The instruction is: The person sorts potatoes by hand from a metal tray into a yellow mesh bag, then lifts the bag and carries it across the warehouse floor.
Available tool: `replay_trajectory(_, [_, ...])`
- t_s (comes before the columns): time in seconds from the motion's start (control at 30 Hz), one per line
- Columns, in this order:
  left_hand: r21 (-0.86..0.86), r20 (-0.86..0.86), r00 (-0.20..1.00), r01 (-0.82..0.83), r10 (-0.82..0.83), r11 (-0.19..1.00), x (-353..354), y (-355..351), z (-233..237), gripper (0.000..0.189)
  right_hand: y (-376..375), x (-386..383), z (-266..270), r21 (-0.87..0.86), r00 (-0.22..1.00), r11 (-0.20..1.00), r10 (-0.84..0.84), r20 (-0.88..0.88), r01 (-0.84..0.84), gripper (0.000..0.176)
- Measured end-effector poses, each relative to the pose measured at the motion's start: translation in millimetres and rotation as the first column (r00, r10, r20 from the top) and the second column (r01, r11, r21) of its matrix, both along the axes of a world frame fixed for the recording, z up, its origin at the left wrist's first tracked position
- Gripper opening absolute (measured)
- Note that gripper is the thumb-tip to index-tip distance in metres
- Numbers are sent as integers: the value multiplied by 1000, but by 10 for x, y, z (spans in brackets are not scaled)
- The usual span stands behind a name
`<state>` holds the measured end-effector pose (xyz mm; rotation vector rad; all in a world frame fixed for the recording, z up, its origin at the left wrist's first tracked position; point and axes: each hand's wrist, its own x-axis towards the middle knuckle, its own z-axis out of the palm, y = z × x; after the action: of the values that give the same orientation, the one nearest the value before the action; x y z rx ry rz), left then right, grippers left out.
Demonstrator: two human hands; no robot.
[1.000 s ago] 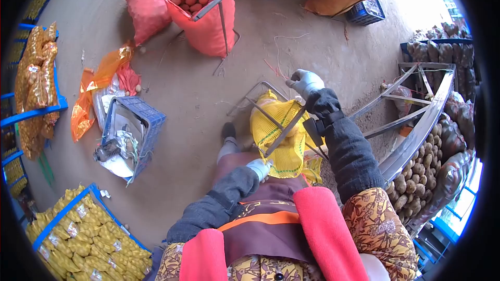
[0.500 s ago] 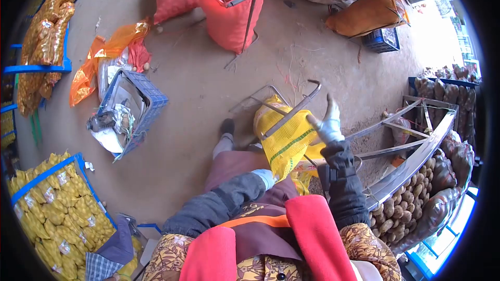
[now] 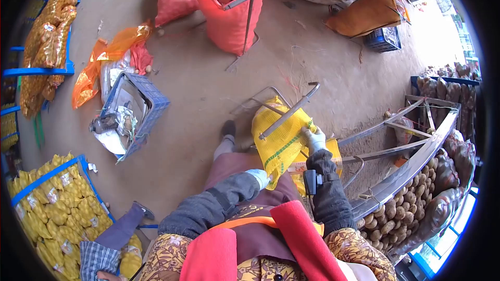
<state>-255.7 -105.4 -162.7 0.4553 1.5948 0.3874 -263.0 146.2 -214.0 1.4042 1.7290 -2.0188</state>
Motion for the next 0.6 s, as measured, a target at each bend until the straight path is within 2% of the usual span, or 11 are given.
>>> replay_trajectory(0.03, [-3,2,1000,-13,13,1000,20,-3,-57,53,9,-51,-16,-3,1000,1000,13,2,-13,48])
replay_trajectory(0.1, [24,-5,999,-45,45,999,47,-3,-138,54,1,-164,-63,229,995,971,80,-57,-64,33])
replay_trajectory(0.13, [19,-4,998,-62,62,998,37,-6,-116,54,-32,-210,-84,223,994,971,96,-57,-81,33])
replay_trajectory(0.23, [-27,16,996,-92,92,995,-45,-31,-61,54,-217,-434,-90,26,929,984,-157,-335,176,39])
replay_trajectory(0.3, [-12,2,996,-88,88,996,-43,-56,-81,56,-262,-544,-118,-69,925,988,-151,-350,136,43])
replay_trajectory(0.37, [-18,5,994,-105,105,994,-38,-83,-99,56,-193,-572,-324,-338,926,941,-128,-356,0,34])
replay_trajectory(0.4, [-26,1,995,-97,97,995,-22,-108,-112,54,-235,-519,-474,-299,910,943,-245,-334,145,28])
replay_trajectory(0.43, [-31,-3,997,-83,83,996,-9,-140,-108,52,-204,-420,-534,-300,909,943,-248,-335,147,28])
replay_trajectory(0.5, [-24,5,992,-127,128,992,-43,-300,-30,51,-94,-177,-527,-62,972,972,-231,-41,228,24])
replay_trajectory(0.53, [-15,15,982,-187,187,982,-65,-395,9,50,-211,-110,-359,-26,957,958,-287,-50,286,27])
replay_trajectory(0.6, [-65,114,953,-274,280,960,-32,-633,-15,49,-414,-129,-14,143,985,975,-169,-19,170,30])
